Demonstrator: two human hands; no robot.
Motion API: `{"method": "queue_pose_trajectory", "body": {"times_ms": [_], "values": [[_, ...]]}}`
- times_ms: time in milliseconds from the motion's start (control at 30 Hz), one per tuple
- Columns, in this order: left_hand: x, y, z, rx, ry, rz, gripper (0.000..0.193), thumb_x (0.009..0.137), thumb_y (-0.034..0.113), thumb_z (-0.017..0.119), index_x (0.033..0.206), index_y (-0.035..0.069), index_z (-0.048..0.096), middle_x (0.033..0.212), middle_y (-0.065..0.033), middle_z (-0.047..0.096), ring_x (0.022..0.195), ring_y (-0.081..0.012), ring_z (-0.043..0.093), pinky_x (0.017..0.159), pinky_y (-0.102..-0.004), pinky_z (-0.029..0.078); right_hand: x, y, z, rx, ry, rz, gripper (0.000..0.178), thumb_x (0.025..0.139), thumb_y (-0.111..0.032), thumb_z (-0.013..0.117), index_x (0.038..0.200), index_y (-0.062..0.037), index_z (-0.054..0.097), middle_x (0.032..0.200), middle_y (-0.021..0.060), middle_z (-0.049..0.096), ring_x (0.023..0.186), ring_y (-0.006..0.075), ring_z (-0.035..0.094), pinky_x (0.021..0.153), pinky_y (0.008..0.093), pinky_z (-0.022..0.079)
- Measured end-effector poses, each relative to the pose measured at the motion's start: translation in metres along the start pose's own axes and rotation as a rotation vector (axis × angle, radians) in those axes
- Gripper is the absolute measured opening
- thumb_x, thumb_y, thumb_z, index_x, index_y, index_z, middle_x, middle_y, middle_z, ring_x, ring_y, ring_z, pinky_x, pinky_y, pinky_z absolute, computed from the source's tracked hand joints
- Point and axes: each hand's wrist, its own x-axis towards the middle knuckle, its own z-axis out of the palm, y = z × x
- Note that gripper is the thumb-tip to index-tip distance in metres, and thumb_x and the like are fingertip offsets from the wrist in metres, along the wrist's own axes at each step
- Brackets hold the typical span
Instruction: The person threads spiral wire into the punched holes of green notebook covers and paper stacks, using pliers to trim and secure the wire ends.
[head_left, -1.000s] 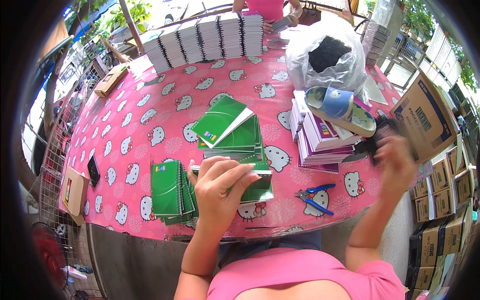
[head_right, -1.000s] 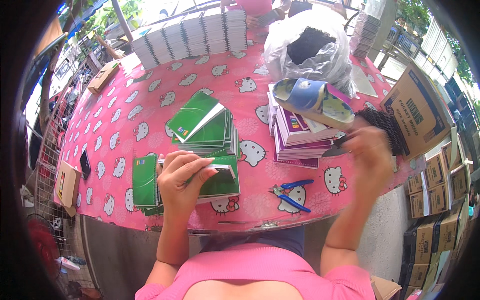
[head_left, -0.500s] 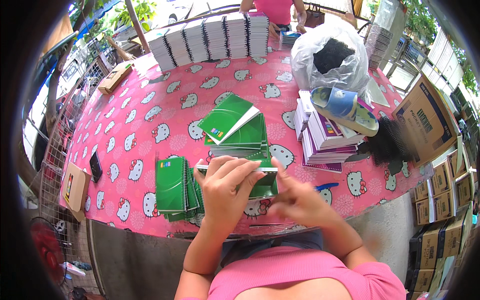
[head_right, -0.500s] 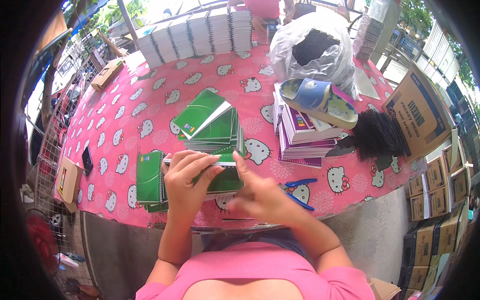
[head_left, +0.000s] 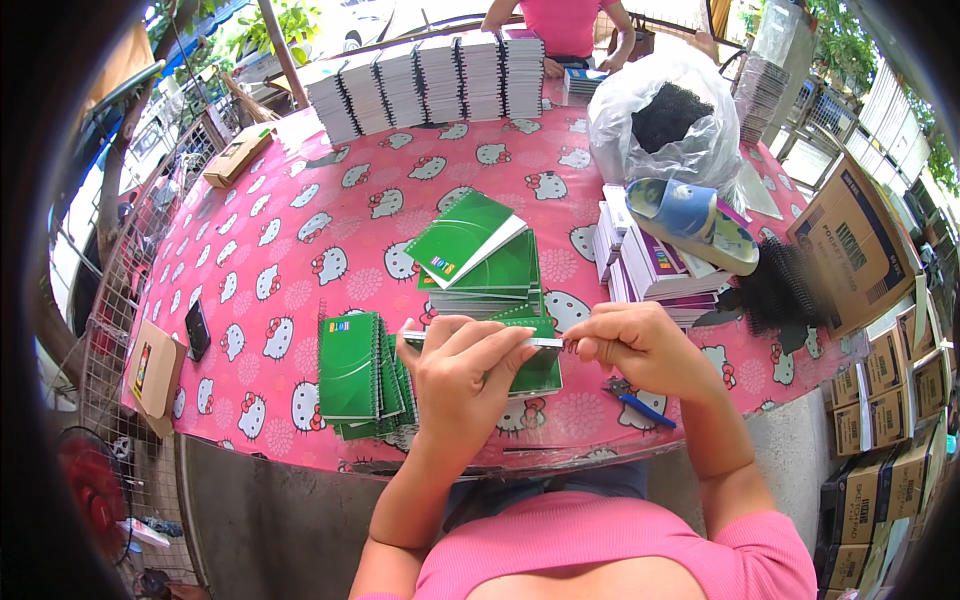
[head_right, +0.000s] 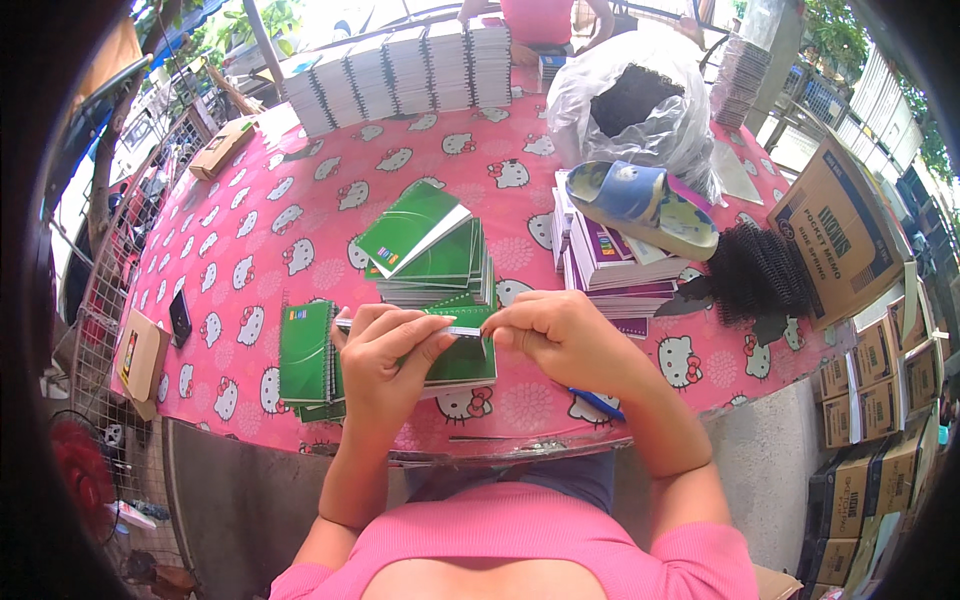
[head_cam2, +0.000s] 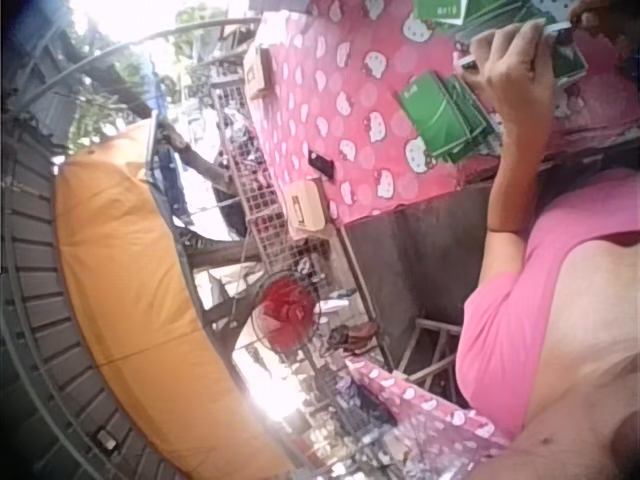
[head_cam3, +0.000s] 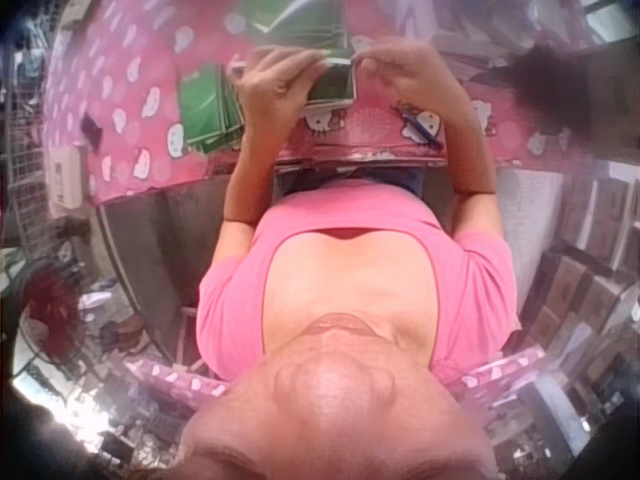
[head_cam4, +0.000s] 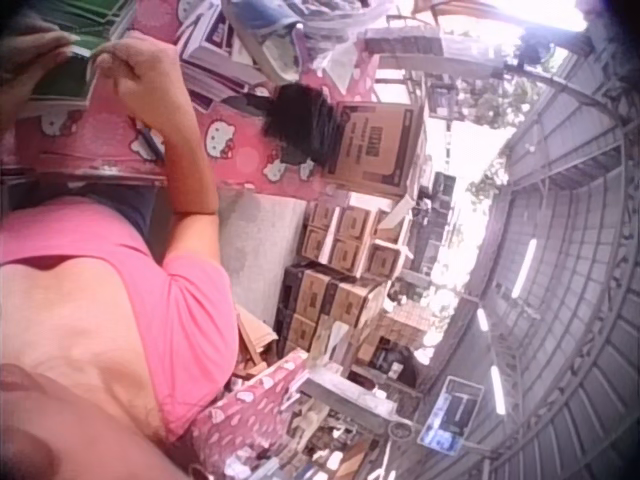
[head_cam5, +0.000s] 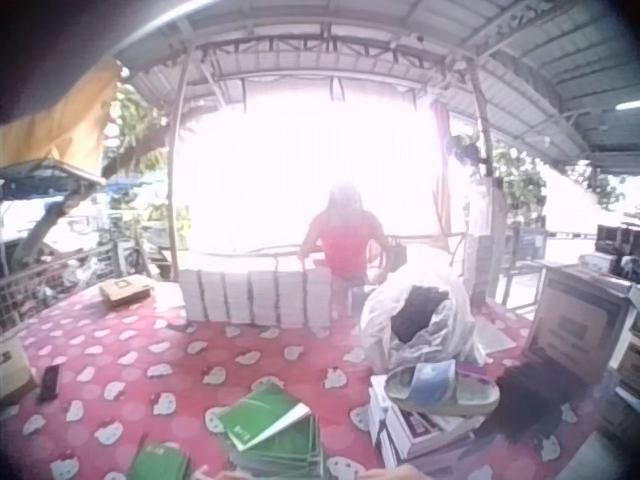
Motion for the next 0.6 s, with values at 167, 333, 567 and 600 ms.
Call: {"method": "queue_pose_trajectory", "body": {"times_ms": [167,333,567,600], "values": [[0.000,0.004,-0.003,0.059,0.002,-0.005,0.027,0.071,0.016,0.082,0.097,0.011,0.075,0.082,0.0002,0.070,0.080,-0.0153,0.057,0.083,-0.0312,0.037,-0.001,-0.003,0.022,-0.408,0.248,-0.264,0.031,0.085,-0.013,0.068,0.113,-0.0072,0.056,0.086,0.0104,0.056,0.068,0.0296,0.061,0.059,0.0388,0.048],[-0.002,0.001,-0.002,0.037,0.010,-0.024,0.039,0.068,0.015,0.084,0.105,0.010,0.072,0.081,-0.0007,0.070,0.079,-0.0146,0.057,0.083,-0.0306,0.038,0.001,-0.010,0.027,-0.413,0.261,-0.266,0.023,0.085,-0.017,0.067,0.104,-0.0073,0.056,0.088,0.0096,0.055,0.072,0.0309,0.060,0.054,0.0397,0.048],[-0.005,-0.003,-0.001,0.006,0.014,-0.046,0.035,0.070,0.021,0.081,0.104,0.014,0.071,0.083,0.0018,0.070,0.079,-0.0148,0.058,0.084,-0.0360,0.032,0.004,-0.011,0.035,-0.426,0.303,-0.252,0.018,0.083,-0.016,0.068,0.095,-0.0065,0.059,0.084,0.0094,0.056,0.075,0.0297,0.061,0.055,0.0401,0.049],[-0.004,-0.001,-0.002,0.003,0.017,-0.036,0.036,0.069,0.017,0.082,0.103,0.011,0.072,0.083,-0.0003,0.070,0.078,-0.0154,0.058,0.081,-0.0331,0.037,0.003,-0.009,0.035,-0.412,0.270,-0.267,0.018,0.082,-0.015,0.069,0.095,-0.0063,0.059,0.085,0.0096,0.056,0.077,0.0297,0.061,0.056,0.0402,0.049]]}}
